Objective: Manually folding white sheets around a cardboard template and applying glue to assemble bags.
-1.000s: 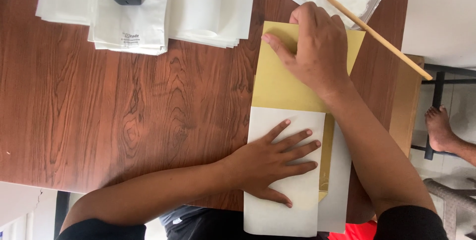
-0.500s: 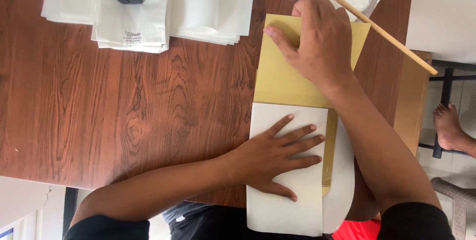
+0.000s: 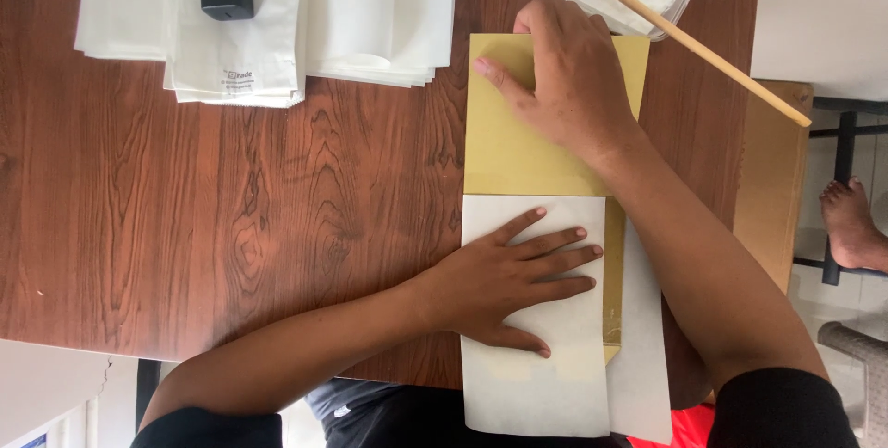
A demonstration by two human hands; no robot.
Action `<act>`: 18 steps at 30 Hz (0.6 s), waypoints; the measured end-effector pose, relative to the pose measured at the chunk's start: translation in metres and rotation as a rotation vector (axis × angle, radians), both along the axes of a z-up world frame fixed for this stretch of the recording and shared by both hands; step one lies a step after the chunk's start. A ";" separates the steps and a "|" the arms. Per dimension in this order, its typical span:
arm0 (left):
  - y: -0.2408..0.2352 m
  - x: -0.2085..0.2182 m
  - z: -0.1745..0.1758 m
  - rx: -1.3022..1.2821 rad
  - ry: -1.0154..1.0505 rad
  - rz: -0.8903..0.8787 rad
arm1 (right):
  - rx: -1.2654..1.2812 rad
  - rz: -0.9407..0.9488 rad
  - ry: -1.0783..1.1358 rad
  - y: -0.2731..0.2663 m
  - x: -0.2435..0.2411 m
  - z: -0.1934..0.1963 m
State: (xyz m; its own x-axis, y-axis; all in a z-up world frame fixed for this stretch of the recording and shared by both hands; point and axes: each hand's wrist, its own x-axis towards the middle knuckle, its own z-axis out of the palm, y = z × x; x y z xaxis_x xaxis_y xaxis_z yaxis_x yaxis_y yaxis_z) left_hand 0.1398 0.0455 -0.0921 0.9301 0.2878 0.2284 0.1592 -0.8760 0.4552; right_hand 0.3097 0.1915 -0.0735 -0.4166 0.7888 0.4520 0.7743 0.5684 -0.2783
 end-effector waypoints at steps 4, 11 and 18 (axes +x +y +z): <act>0.000 0.001 0.000 0.016 0.016 0.006 | -0.014 0.017 0.016 0.001 0.000 -0.004; -0.002 0.001 0.003 -0.007 0.010 -0.004 | 0.009 0.015 0.003 -0.001 -0.001 -0.003; -0.005 0.001 0.006 -0.012 0.047 -0.028 | 0.046 -0.024 -0.007 -0.002 -0.007 -0.010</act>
